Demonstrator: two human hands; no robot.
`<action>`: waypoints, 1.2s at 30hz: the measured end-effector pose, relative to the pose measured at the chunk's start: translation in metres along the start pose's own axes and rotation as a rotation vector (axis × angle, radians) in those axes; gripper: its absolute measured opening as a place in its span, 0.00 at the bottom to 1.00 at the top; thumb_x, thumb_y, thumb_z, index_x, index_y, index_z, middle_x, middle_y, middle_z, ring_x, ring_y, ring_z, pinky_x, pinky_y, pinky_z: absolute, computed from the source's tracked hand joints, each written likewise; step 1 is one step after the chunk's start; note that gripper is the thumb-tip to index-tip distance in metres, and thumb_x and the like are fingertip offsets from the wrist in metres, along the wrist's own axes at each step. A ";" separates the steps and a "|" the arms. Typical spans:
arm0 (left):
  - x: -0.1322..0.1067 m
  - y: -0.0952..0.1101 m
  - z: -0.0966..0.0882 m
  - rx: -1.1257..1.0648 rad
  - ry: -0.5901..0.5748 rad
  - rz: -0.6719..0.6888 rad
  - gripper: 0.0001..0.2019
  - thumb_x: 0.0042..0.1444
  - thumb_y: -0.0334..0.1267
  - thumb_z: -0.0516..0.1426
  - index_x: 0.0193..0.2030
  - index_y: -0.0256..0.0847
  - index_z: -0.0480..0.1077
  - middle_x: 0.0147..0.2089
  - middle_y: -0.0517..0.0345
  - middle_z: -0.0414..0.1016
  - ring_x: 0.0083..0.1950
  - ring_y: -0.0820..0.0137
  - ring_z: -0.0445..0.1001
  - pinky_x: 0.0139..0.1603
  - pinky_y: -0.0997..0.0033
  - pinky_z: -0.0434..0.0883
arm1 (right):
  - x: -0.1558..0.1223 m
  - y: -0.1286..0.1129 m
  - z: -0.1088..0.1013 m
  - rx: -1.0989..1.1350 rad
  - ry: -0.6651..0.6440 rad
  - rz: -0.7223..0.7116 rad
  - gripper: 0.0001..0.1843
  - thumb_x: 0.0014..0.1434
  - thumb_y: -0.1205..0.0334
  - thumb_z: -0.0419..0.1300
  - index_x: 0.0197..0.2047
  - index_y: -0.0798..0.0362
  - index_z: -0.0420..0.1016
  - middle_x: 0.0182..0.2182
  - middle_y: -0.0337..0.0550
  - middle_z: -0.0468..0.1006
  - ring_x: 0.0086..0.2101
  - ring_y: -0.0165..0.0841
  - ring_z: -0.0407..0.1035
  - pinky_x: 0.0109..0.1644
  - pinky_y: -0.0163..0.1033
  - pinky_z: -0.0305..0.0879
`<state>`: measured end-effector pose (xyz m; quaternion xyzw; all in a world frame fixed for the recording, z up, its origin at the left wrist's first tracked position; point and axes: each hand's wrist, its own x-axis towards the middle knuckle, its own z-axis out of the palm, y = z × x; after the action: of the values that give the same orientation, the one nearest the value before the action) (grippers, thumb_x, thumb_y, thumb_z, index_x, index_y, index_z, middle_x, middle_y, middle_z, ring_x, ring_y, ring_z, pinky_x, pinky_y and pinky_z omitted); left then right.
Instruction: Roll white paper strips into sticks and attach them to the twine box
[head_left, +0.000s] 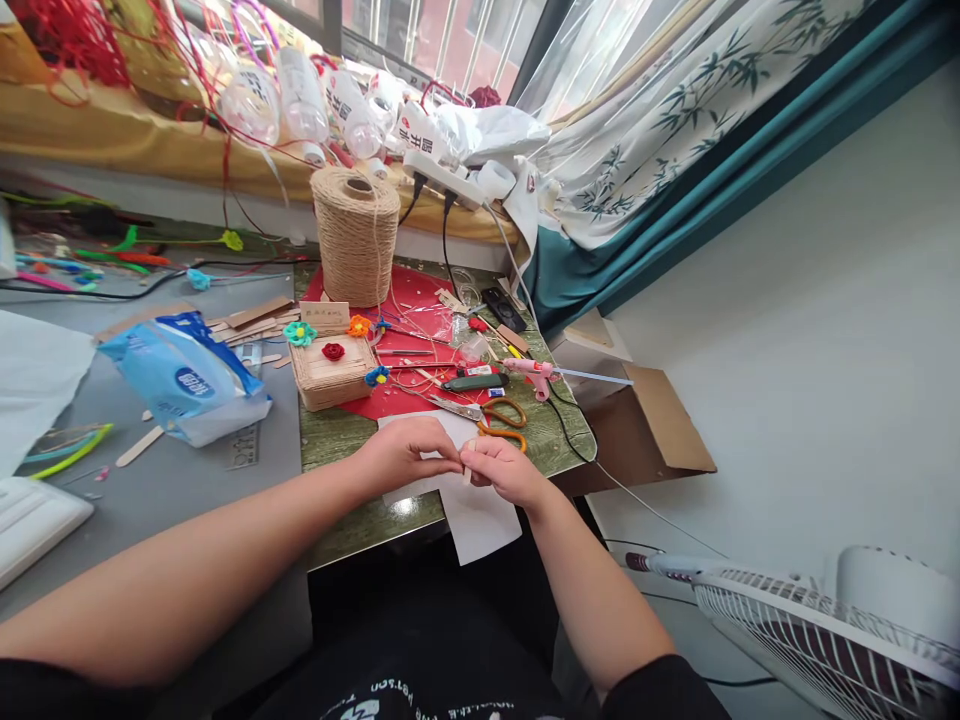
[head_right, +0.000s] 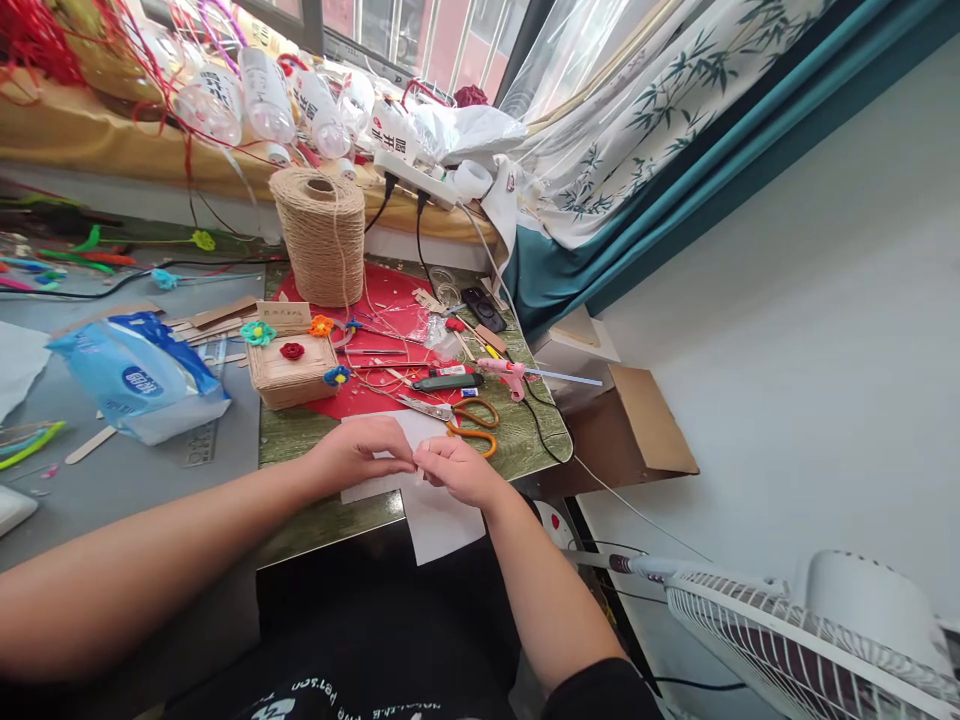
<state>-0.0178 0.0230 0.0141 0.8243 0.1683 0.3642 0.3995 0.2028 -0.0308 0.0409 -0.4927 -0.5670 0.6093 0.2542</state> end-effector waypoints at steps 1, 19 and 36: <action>0.001 -0.002 -0.002 0.047 0.048 -0.053 0.08 0.65 0.43 0.61 0.42 0.44 0.80 0.38 0.57 0.82 0.40 0.70 0.77 0.45 0.70 0.73 | 0.001 0.001 -0.001 -0.077 0.063 -0.032 0.25 0.65 0.39 0.57 0.29 0.52 0.71 0.20 0.33 0.63 0.22 0.28 0.55 0.28 0.35 0.51; -0.002 -0.021 0.001 0.735 -0.151 -0.223 0.09 0.66 0.35 0.54 0.40 0.38 0.76 0.42 0.48 0.76 0.48 0.60 0.73 0.50 0.61 0.71 | 0.058 0.024 0.016 -1.219 0.534 -0.290 0.18 0.73 0.58 0.51 0.31 0.51 0.70 0.31 0.44 0.77 0.35 0.36 0.69 0.40 0.39 0.57; -0.001 -0.022 -0.004 0.679 -0.147 -0.257 0.08 0.65 0.37 0.56 0.43 0.40 0.77 0.44 0.49 0.77 0.49 0.60 0.73 0.51 0.61 0.71 | 0.017 0.025 0.018 -1.333 0.371 -0.172 0.18 0.69 0.62 0.54 0.26 0.52 0.71 0.25 0.42 0.75 0.27 0.33 0.65 0.32 0.40 0.49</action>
<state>-0.0210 0.0381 -0.0016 0.9059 0.3524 0.1746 0.1567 0.1863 -0.0296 0.0092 -0.5928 -0.8043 0.0149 0.0377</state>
